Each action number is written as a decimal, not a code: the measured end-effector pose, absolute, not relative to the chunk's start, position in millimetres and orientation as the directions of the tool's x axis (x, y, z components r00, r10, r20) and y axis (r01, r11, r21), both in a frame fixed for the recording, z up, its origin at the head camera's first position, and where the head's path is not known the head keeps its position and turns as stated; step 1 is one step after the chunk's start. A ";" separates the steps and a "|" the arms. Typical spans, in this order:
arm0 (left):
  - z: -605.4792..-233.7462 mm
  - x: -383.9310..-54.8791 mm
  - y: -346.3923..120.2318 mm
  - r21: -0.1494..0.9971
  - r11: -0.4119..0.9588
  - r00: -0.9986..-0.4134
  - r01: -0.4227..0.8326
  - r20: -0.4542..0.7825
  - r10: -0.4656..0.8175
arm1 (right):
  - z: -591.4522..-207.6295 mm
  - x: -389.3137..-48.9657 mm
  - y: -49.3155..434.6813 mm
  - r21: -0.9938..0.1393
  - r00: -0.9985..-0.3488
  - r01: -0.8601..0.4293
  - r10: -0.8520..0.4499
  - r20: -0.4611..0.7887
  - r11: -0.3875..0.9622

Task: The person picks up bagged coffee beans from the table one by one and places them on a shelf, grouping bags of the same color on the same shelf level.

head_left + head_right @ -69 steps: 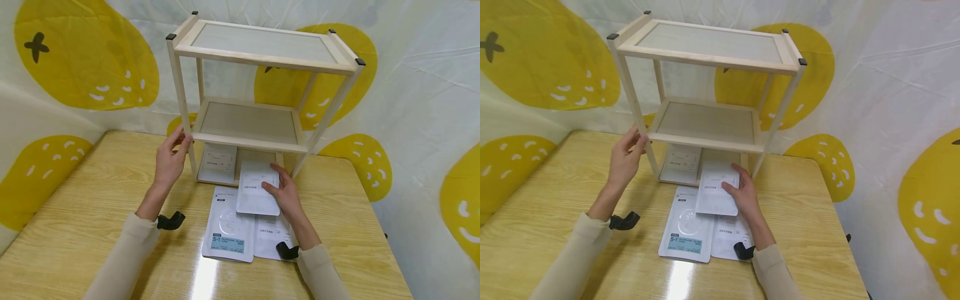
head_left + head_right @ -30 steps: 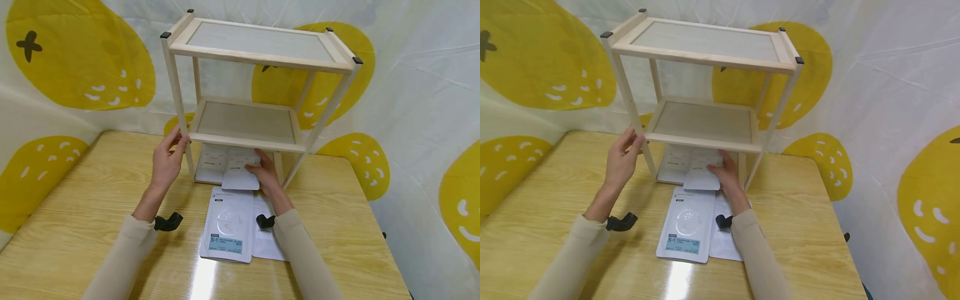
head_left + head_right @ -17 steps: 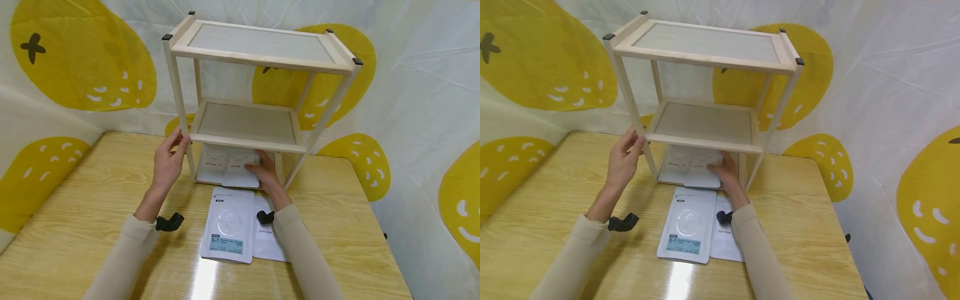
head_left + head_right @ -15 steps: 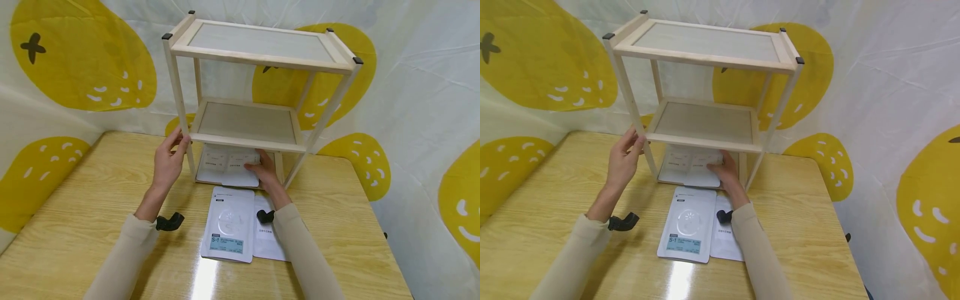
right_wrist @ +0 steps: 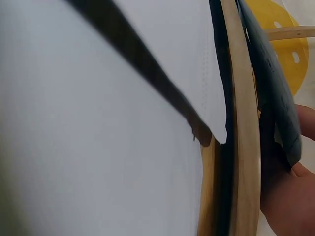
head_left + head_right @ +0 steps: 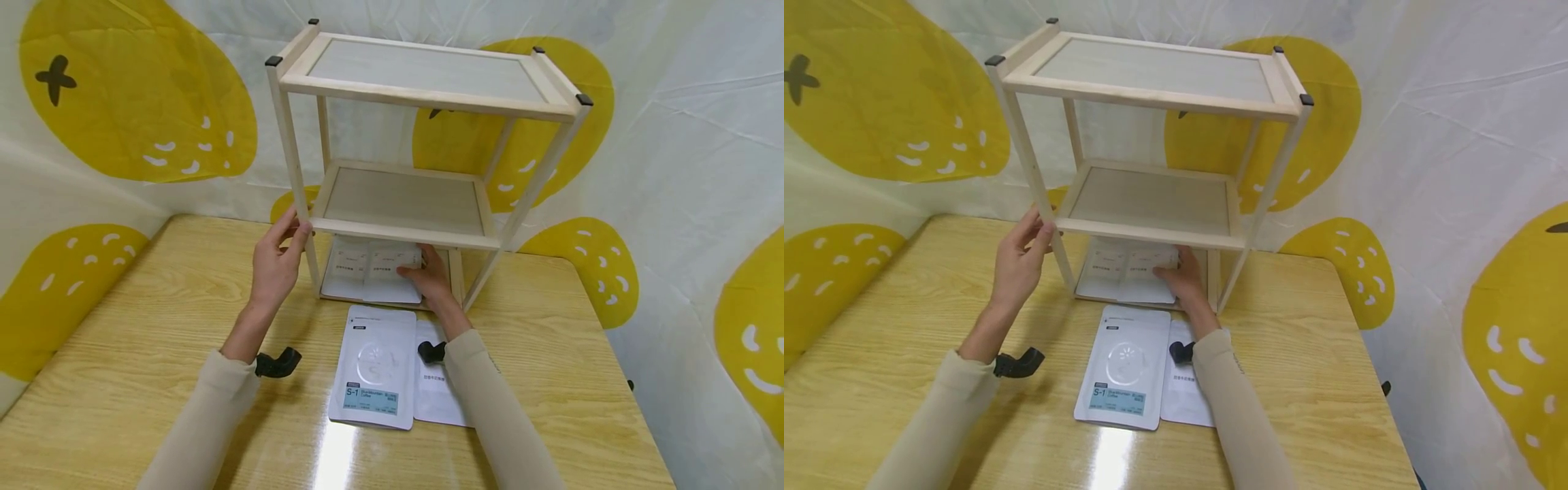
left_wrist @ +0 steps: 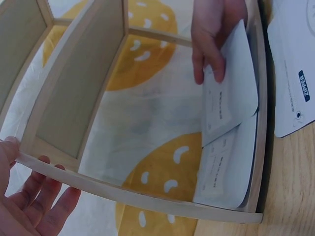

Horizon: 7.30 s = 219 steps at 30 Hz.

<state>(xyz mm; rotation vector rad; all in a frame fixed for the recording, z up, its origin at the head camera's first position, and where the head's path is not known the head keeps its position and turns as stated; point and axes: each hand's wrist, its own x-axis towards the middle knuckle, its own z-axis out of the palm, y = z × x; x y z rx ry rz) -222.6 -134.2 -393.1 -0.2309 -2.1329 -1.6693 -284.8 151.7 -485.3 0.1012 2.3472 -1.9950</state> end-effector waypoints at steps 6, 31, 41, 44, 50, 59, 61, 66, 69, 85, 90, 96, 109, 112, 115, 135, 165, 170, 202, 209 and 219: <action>-392.9 -223.0 -134.1 0.886 0.261 -0.897 0.383 0.425 -0.125 | -485.5 -286.2 152.1 -0.971 -0.996 0.090 0.027 -0.086 0.223; -393.5 -223.8 -134.7 0.882 0.261 -0.893 0.393 0.433 -0.120 | -479.8 -282.6 144.4 -0.900 -0.997 0.034 0.080 0.001 0.435; -394.8 -223.9 -135.0 0.883 0.268 -0.895 0.387 0.429 -0.120 | -477.8 -281.2 143.9 -0.867 -0.996 0.056 0.093 -0.011 0.495; -395.2 -224.0 -134.7 0.883 0.270 -0.896 0.385 0.428 -0.121 | -477.8 -281.5 144.4 -0.856 -0.996 0.043 0.088 0.003 0.516; -394.5 -224.0 -134.0 0.884 0.268 -0.897 0.383 0.425 -0.123 | -473.3 -277.8 148.5 -0.855 -0.997 -0.010 0.063 0.049 0.519; -392.8 -223.8 -134.8 0.880 0.276 -0.894 0.388 0.432 -0.122 | -459.6 -257.4 161.3 -0.867 -0.999 -0.008 0.033 0.028 0.499; -392.8 -223.2 -135.5 0.880 0.276 -0.893 0.387 0.432 -0.124 | -455.7 -252.2 162.9 -0.861 -1.000 -0.009 0.007 0.015 0.508; -393.6 -222.4 -135.7 0.883 0.265 -0.894 0.387 0.429 -0.126 | -444.4 -236.1 169.9 -0.875 -0.998 -0.026 -0.059 -0.002 0.483; -394.3 -223.0 -134.4 0.886 0.256 -0.896 0.387 0.427 -0.121 | -439.7 -227.0 175.7 -0.890 -0.996 -0.050 -0.086 0.012 0.454; -390.4 -226.0 -134.2 0.880 0.259 -0.888 0.399 0.441 -0.128 | -435.6 -191.8 201.2 -0.906 -0.990 -0.138 -0.084 0.114 0.401; -389.3 -225.9 -134.5 0.879 0.262 -0.889 0.398 0.440 -0.125 | -436.1 -180.5 211.8 -0.913 -0.993 -0.115 -0.055 0.102 0.391; -389.2 -225.7 -135.0 0.883 0.261 -0.893 0.391 0.432 -0.123 | -438.3 -166.1 223.6 -0.920 -0.997 -0.079 -0.010 0.081 0.385; -395.1 -221.9 -135.7 0.894 0.256 -0.905 0.368 0.407 -0.120 | -443.3 -141.1 244.1 -0.850 -0.996 0.070 0.082 -0.032 0.523; -395.7 -221.1 -135.9 0.895 0.261 -0.907 0.361 0.402 -0.125 | -442.8 -134.7 247.2 -0.817 -0.990 0.131 0.112 -0.082 0.561; -395.5 -220.6 -135.7 0.897 0.262 -0.909 0.356 0.398 -0.125 | -442.3 -128.6 250.6 -0.791 -0.982 0.187 0.135 -0.132 0.582; -394.3 -222.5 -134.3 0.887 0.272 -0.899 0.373 0.418 -0.130 | -457.9 -116.6 250.1 -0.742 -0.963 0.263 0.125 -0.237 0.616; -394.6 -222.9 -134.2 0.884 0.275 -0.898 0.378 0.423 -0.123 | -468.0 -121.8 248.4 -0.872 -0.984 0.079 -0.102 -0.146 0.483; -394.5 -223.0 -134.1 0.883 0.269 -0.897 0.384 0.427 -0.119 | -463.5 -123.5 250.9 -0.909 -0.988 0.060 -0.105 -0.113 0.413; -394.9 -222.3 -133.2 0.883 0.276 -0.897 0.379 0.424 -0.125 | -463.5 -150.4 213.8 -0.986 -0.994 -0.012 0.106 0.030 0.168; -395.1 -223.0 -132.9 0.882 0.277 -0.897 0.382 0.426 -0.121 | -463.9 -166.6 206.7 -0.988 -0.996 -0.035 0.071 0.046 0.153; -395.4 -222.7 -133.7 0.882 0.279 -0.897 0.380 0.425 -0.122 | -464.5 -194.7 192.6 -0.974 -0.993 -0.068 0.081 0.087 0.216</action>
